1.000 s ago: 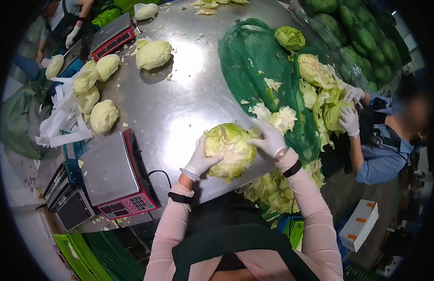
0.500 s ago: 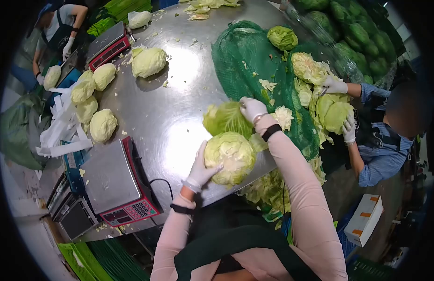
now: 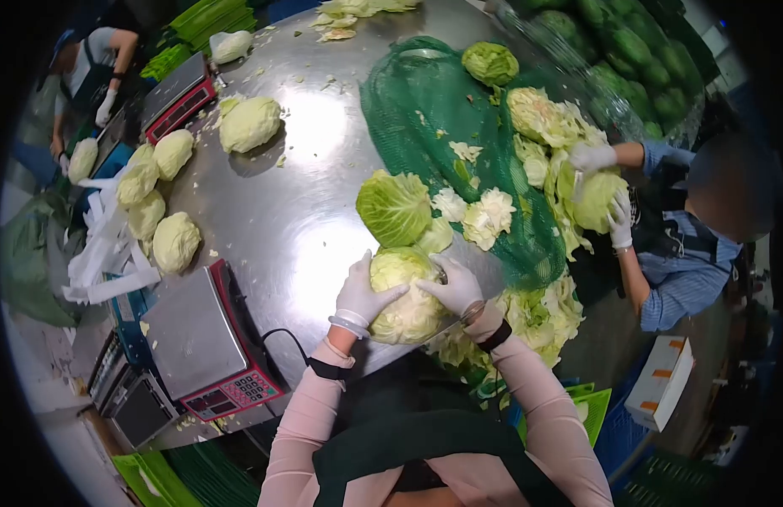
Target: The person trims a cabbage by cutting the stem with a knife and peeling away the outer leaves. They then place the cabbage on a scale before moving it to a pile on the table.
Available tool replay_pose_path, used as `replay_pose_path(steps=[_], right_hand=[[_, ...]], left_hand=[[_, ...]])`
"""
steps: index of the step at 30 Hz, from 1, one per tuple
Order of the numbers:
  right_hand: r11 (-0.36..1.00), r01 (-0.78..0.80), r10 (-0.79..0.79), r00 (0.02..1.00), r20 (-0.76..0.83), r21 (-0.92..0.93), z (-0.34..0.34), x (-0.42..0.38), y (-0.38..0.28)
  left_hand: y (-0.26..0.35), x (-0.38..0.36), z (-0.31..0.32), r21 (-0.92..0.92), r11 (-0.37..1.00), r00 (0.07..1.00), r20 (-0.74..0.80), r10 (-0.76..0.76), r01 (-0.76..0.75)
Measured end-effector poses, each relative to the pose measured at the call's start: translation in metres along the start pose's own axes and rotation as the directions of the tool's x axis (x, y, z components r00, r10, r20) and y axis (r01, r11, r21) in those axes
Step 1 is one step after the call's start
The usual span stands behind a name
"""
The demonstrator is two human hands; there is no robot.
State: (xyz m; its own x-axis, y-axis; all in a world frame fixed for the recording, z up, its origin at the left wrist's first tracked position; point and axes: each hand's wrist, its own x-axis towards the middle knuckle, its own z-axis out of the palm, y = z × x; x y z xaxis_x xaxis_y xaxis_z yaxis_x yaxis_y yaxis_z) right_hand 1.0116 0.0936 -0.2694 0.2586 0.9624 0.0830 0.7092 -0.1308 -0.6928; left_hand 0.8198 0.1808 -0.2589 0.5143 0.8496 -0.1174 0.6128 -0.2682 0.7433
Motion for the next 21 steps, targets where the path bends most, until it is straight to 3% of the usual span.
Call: replay_pose_path(steps=[1, 5, 7, 8, 10, 11, 12, 13, 14, 15, 16, 17, 21], right_hand=[[0.99, -0.074, 0.072, 0.997, 0.026, 0.12, -0.002, 0.001, 0.001], [0.972, -0.224, 0.22, 0.973, 0.063, 0.064, -0.008, 0.002, 0.01], [0.876, -0.378, 0.412, 0.909, 0.058, -0.3, -0.003, 0.003, 0.04], [0.877, -0.376, 0.409, 0.911, 0.056, -0.299, -0.006, 0.003, 0.054], [0.95, -0.279, 0.262, 0.956, -0.132, -0.137, -0.008, 0.003, 0.075], [0.97, -0.238, 0.226, 0.959, -0.171, -0.054, -0.02, 0.004, 0.059], [0.972, -0.23, 0.219, 0.962, -0.161, -0.05, -0.033, 0.004, 0.038], [0.961, -0.276, 0.277, 0.96, -0.032, 0.038, -0.043, -0.001, 0.016], [0.936, -0.331, 0.321, 0.942, 0.102, 0.116, -0.044, -0.007, 0.004], [0.937, -0.329, 0.318, 0.942, 0.105, 0.117, -0.032, -0.019, 0.0], [0.986, -0.166, 0.165, 0.983, 0.079, 0.012, -0.016, -0.036, -0.002], [0.995, 0.003, 0.003, 0.998, 0.067, -0.099, -0.008, -0.046, -0.005], [0.989, -0.079, 0.086, 0.995, 0.05, -0.128, -0.004, -0.055, -0.014]], left_hand=[[0.003, 0.002, -0.001, 0.01, 0.999, 0.999, 0.032, -0.035, 0.034], [-0.002, -0.002, 0.001, -0.013, 0.999, 0.999, 0.025, -0.045, 0.045], [-0.005, -0.009, 0.001, -0.039, 0.999, 1.0, -0.005, -0.017, 0.016], [-0.006, -0.017, 0.001, -0.054, 0.998, 0.999, -0.037, -0.022, 0.02], [-0.009, -0.028, -0.007, -0.065, 0.997, 0.996, -0.081, -0.039, 0.033], [-0.007, -0.034, -0.015, -0.152, 0.952, 0.963, 0.088, -0.256, 0.267], [-0.007, -0.039, -0.02, -0.199, 0.846, 0.858, 0.267, -0.439, 0.495], [-0.011, -0.046, -0.017, -0.204, 0.831, 0.842, 0.296, -0.452, 0.518], [-0.021, -0.051, -0.006, -0.202, 0.829, 0.84, 0.291, -0.458, 0.522], [-0.029, -0.054, 0.009, -0.353, 0.883, 0.949, 0.174, -0.265, 0.311], [-0.038, -0.056, 0.021, -0.469, 0.88, 0.998, 0.024, -0.064, 0.068], [-0.035, -0.056, 0.022, -0.406, 0.91, 0.997, 0.031, -0.077, 0.082], [-0.015, -0.057, 0.014, -0.347, 0.921, 0.984, 0.065, -0.164, 0.176]])
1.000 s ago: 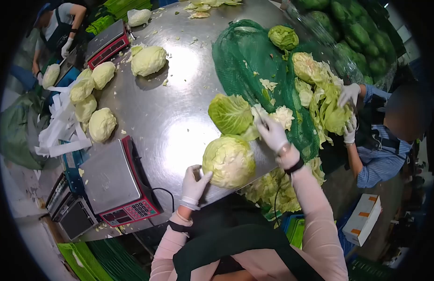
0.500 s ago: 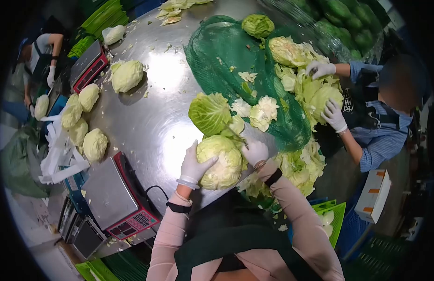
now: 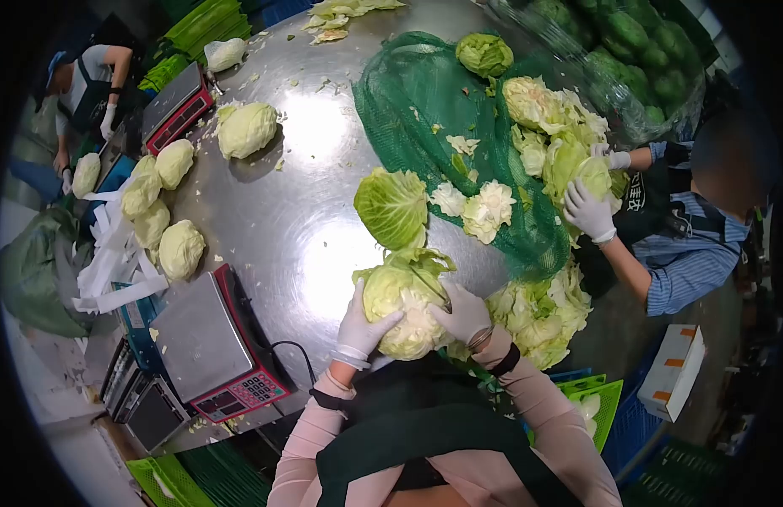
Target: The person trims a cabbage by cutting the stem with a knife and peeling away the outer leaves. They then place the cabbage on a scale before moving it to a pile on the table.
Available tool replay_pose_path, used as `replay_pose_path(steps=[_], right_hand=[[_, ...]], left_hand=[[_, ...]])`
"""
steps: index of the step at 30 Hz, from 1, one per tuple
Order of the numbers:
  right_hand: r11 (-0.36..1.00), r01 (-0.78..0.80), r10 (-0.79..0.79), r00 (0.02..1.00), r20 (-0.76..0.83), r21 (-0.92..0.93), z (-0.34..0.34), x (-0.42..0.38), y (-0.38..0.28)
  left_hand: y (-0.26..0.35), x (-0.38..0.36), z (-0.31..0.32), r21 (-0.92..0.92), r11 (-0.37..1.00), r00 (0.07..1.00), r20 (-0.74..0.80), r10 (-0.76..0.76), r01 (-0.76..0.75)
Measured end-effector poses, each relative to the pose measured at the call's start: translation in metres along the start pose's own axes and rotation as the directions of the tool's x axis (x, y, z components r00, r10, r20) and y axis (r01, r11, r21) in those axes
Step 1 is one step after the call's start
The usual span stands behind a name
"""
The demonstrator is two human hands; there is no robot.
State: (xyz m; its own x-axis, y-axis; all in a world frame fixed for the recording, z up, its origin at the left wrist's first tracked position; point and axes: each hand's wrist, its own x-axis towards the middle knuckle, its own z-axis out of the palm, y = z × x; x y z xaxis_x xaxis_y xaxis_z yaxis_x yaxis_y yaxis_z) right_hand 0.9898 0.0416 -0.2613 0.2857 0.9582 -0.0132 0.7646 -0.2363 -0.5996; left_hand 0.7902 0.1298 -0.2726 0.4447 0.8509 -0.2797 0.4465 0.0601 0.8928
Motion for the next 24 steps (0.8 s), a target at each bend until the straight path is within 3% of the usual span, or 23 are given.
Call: replay_pose_path(steps=[6, 8, 9, 10, 11, 13, 14, 15, 16, 21, 23, 24], right_hand=[[0.974, -0.222, 0.221, 0.975, -0.025, -0.038, -0.009, 0.003, 0.039], [0.951, -0.304, 0.307, 0.951, -0.037, 0.062, 0.003, 0.002, 0.091], [0.914, -0.37, 0.38, 0.924, -0.035, 0.164, 0.0, 0.01, 0.093], [0.876, -0.311, 0.348, 0.937, -0.037, 0.368, -0.002, 0.007, 0.093], [0.877, -0.312, 0.344, 0.939, -0.024, 0.364, -0.018, 0.008, 0.064], [0.881, -0.109, 0.128, 0.992, -0.012, 0.461, -0.033, 0.008, 0.009], [0.879, -0.116, 0.143, 0.99, -0.023, 0.463, -0.022, 0.005, -0.001], [0.978, 0.004, 0.016, 0.996, -0.092, 0.211, -0.01, 0.002, -0.008], [0.991, 0.119, -0.126, 0.985, -0.121, -0.064, -0.004, 0.001, -0.008], [0.99, -0.032, 0.044, 0.996, -0.082, 0.138, -0.001, 0.043, 0.029], [0.955, -0.29, 0.291, 0.957, -0.001, -0.061, 0.004, 0.061, 0.055], [0.952, -0.302, 0.301, 0.953, -0.016, -0.051, 0.001, 0.059, 0.062]], left_hand=[[0.004, -0.006, 0.004, 0.134, 0.99, 0.998, -0.039, -0.043, 0.048], [-0.024, 0.0, 0.003, -0.183, 0.982, 0.999, -0.023, 0.042, -0.046], [-0.024, 0.002, 0.001, -0.188, 0.981, 0.998, -0.031, 0.045, -0.05], [-0.024, 0.004, -0.001, -0.284, 0.958, 0.999, -0.026, 0.026, -0.032], [-0.026, 0.002, -0.002, -0.378, 0.926, 1.0, -0.016, -0.002, -0.004], [-0.02, -0.002, -0.001, -0.316, 0.949, 1.0, -0.023, -0.006, -0.001], [-0.017, 0.0, 0.001, -0.258, 0.966, 0.999, -0.031, 0.011, -0.018], [-0.018, 0.001, 0.003, -0.258, 0.966, 1.0, -0.02, 0.019, -0.024], [-0.022, 0.0, 0.004, -0.281, 0.958, 0.999, -0.029, 0.045, -0.052], [-0.029, 0.001, 0.001, -0.399, 0.917, 0.999, 0.007, 0.035, -0.029], [-0.028, 0.003, 0.001, -0.528, 0.849, 0.999, 0.027, 0.02, -0.003], [-0.03, 0.002, 0.003, -0.519, 0.855, 0.999, 0.041, 0.032, -0.006]])
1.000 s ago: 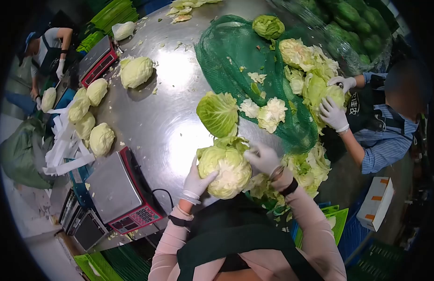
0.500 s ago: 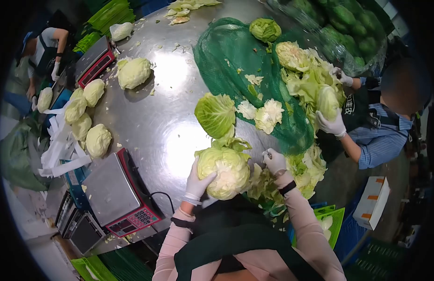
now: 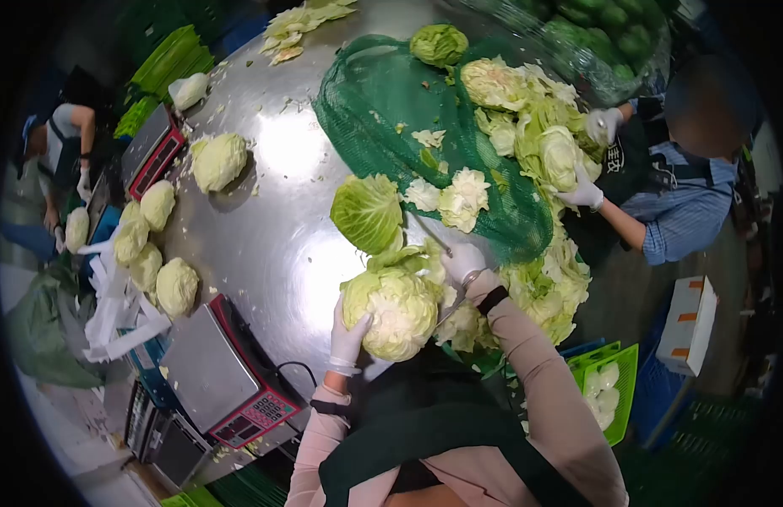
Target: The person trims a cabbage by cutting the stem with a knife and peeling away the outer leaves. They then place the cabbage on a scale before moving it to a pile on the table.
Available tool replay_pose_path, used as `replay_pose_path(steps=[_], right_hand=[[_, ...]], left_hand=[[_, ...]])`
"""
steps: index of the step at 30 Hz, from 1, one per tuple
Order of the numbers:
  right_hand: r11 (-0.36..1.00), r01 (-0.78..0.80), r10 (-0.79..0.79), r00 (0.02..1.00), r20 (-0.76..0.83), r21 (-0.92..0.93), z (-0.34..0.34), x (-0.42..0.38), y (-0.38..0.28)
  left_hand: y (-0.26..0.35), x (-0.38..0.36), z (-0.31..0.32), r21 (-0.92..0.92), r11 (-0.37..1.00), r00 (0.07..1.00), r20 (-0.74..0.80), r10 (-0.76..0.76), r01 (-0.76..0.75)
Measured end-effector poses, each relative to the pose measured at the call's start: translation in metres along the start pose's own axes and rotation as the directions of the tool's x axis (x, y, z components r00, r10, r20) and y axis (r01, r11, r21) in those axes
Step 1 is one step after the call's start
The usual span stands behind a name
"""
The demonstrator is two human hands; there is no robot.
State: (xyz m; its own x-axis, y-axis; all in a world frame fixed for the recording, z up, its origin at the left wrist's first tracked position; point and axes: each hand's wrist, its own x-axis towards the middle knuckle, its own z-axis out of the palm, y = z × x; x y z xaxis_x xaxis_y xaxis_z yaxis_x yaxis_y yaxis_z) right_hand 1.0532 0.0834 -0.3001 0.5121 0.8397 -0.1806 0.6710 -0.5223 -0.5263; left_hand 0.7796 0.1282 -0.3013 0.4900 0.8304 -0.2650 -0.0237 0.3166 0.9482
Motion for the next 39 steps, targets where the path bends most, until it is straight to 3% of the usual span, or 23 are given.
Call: replay_pose_path(steps=[2, 3, 5, 7, 9, 10, 13, 14, 16, 17, 18, 19, 20, 21, 22, 24, 26, 28, 29, 31, 35, 37, 39], right_hand=[[0.994, 0.048, -0.027, 0.979, -0.201, 0.1, -0.005, 0.004, 0.008], [0.993, 0.049, -0.027, 0.98, -0.199, 0.107, -0.017, -0.006, -0.001], [0.971, -0.029, 0.029, 1.0, 0.005, 0.236, -0.033, -0.045, -0.014], [0.897, -0.085, -0.039, 0.962, 0.269, 0.435, -0.015, -0.079, -0.015], [0.938, -0.018, -0.05, 0.982, 0.185, 0.347, 0.0, -0.086, -0.03], [0.964, 0.037, -0.064, 0.993, 0.097, 0.263, 0.006, -0.088, -0.036], [0.955, 0.145, -0.183, 0.974, 0.131, 0.259, 0.0, -0.064, -0.046], [0.942, 0.212, -0.255, 0.956, 0.144, 0.26, -0.006, -0.058, -0.048], [0.916, 0.23, -0.312, 0.924, 0.223, 0.329, -0.001, -0.042, -0.037], [0.889, 0.243, -0.37, 0.881, 0.296, 0.388, -0.002, -0.036, -0.031], [0.833, -0.091, -0.208, 0.863, 0.461, 0.546, -0.013, -0.032, -0.028], [0.835, -0.088, -0.209, 0.862, 0.461, 0.543, -0.013, -0.026, -0.011], [0.881, -0.159, -0.064, 0.893, 0.446, 0.445, -0.006, -0.019, 0.014], [0.907, -0.237, 0.08, 0.907, 0.413, 0.347, -0.008, -0.016, 0.025], [0.91, -0.233, 0.076, 0.908, 0.413, 0.344, -0.008, -0.02, 0.034], [0.982, 0.039, -0.058, 0.994, 0.098, 0.186, -0.022, -0.043, 0.029], [0.881, -0.01, -0.091, 0.977, 0.19, 0.474, -0.046, -0.076, -0.006], [0.895, 0.336, -0.394, 0.903, 0.169, 0.294, -0.031, -0.102, -0.004], [0.928, -0.015, -0.149, 0.901, 0.407, 0.373, -0.051, -0.118, -0.029], [0.929, -0.159, -0.06, 0.825, 0.562, 0.333, -0.049, -0.133, -0.031], [0.963, 0.03, -0.131, 0.922, 0.366, 0.269, -0.03, -0.137, -0.021], [0.929, 0.112, -0.146, 0.987, 0.07, 0.352, -0.025, -0.133, -0.023], [0.941, 0.154, -0.171, 0.985, 0.029, 0.302, -0.013, -0.123, -0.005]], left_hand=[[-0.006, -0.003, -0.002, -0.033, 0.999, 0.998, -0.059, 0.007, -0.009], [-0.007, -0.008, 0.001, -0.027, 1.0, 0.998, -0.062, 0.007, -0.009], [-0.009, -0.02, 0.006, -0.075, 0.996, 0.982, -0.182, -0.051, 0.038], [-0.017, -0.031, -0.001, 0.048, 0.999, 0.982, -0.187, -0.001, 0.01], [0.017, -0.049, -0.001, -0.042, 0.953, 0.942, -0.141, -0.304, 0.301], [0.01, -0.048, -0.017, 0.068, 0.964, 0.961, -0.123, -0.248, 0.257], [0.038, -0.018, -0.04, 0.481, 0.868, 0.981, -0.19, -0.035, 0.124], [0.051, -0.001, -0.036, 0.486, 0.865, 0.98, -0.197, -0.032, 0.125], [0.067, 0.025, -0.026, 0.76, 0.618, 0.979, 0.167, 0.113, -0.201], [0.057, 0.03, -0.024, 0.76, 0.618, 0.98, 0.165, 0.113, -0.199], [0.042, 0.039, -0.022, 0.695, 0.701, 0.978, 0.208, 0.016, -0.159], [0.029, 0.045, -0.024, 0.625, 0.773, 0.963, 0.259, -0.077, -0.107], [0.038, 0.044, -0.022, 0.546, 0.838, 0.952, 0.253, -0.172, 0.007], [0.036, 0.041, -0.023, 0.544, 0.839, 0.952, 0.252, -0.173, 0.008], [0.033, 0.038, -0.025, 0.489, 0.871, 0.956, 0.232, -0.181, 0.046], [0.029, 0.028, -0.022, 0.419, 0.904, 0.964, 0.195, -0.183, 0.087], [0.031, 0.018, -0.01, 0.351, 0.921, 0.984, -0.007, -0.178, 0.169], [0.025, 0.013, -0.005, 0.432, 0.895, 0.993, -0.029, -0.112, 0.113], [0.021, 0.011, -0.003, 0.51, 0.858, 0.998, -0.052, -0.043, 0.063], [0.017, 0.007, 0.0, 0.579, 0.815, 0.997, -0.068, 0.021, 0.023], [0.018, 0.008, 0.001, 0.588, 0.807, 0.996, -0.093, 0.005, 0.051], [0.016, 0.009, -0.001, 0.602, 0.795, 0.994, -0.105, -0.011, 0.072], [0.001, 0.012, -0.007, 0.498, 0.865, 0.995, -0.101, -0.019, 0.067]])
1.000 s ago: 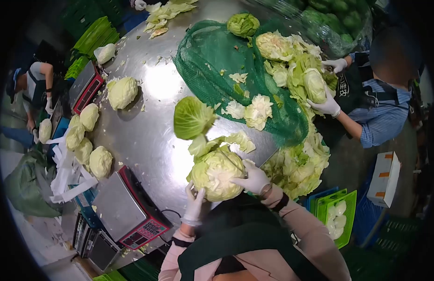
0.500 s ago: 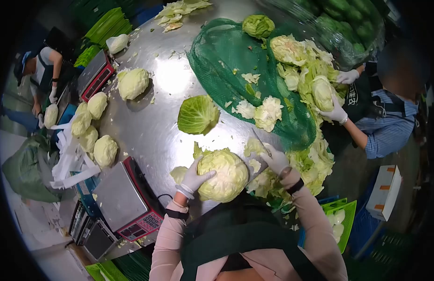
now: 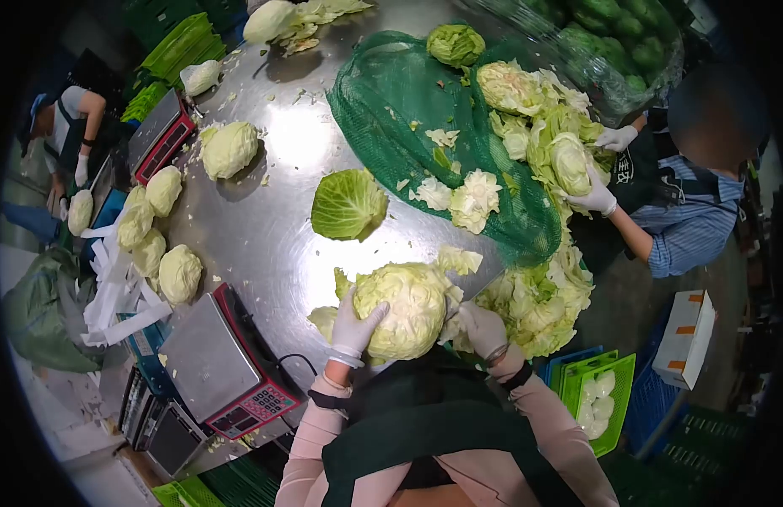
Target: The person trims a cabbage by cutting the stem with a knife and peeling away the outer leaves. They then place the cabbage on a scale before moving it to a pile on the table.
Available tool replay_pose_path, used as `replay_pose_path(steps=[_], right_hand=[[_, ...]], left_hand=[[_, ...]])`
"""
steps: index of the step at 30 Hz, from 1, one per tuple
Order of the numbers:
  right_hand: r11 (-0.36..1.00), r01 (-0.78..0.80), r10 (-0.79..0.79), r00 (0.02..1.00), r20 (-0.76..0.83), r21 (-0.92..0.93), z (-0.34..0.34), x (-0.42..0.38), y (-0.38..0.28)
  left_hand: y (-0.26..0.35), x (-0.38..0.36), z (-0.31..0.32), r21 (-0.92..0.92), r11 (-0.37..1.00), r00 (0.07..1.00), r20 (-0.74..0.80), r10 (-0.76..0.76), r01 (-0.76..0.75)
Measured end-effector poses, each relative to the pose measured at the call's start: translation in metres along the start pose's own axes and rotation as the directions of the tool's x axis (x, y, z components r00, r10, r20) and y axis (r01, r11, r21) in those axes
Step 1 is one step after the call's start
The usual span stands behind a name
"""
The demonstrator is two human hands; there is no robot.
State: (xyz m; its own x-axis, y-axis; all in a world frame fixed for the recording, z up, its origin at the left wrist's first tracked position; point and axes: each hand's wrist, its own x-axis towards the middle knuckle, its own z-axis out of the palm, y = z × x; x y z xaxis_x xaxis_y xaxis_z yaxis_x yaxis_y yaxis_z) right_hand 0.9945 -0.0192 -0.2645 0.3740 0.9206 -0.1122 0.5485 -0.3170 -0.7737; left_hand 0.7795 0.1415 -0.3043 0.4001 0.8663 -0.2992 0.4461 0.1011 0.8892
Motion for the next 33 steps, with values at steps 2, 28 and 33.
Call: replay_pose_path(steps=[2, 28, 33], right_hand=[[0.989, -0.069, 0.061, 0.996, -0.058, -0.131, 0.012, 0.01, 0.043], [0.969, -0.104, 0.116, 0.992, 0.04, -0.225, 0.022, -0.032, -0.044], [0.941, -0.111, 0.089, 0.993, -0.083, -0.319, 0.021, -0.03, -0.037]], left_hand=[[-0.005, 0.004, 0.001, -0.007, 1.0, 1.0, -0.001, 0.023, -0.023], [0.057, -0.008, 0.006, 0.44, 0.87, 0.973, 0.031, 0.231, -0.221], [0.075, -0.01, 0.013, 0.537, 0.833, 0.986, -0.014, 0.167, -0.134]])
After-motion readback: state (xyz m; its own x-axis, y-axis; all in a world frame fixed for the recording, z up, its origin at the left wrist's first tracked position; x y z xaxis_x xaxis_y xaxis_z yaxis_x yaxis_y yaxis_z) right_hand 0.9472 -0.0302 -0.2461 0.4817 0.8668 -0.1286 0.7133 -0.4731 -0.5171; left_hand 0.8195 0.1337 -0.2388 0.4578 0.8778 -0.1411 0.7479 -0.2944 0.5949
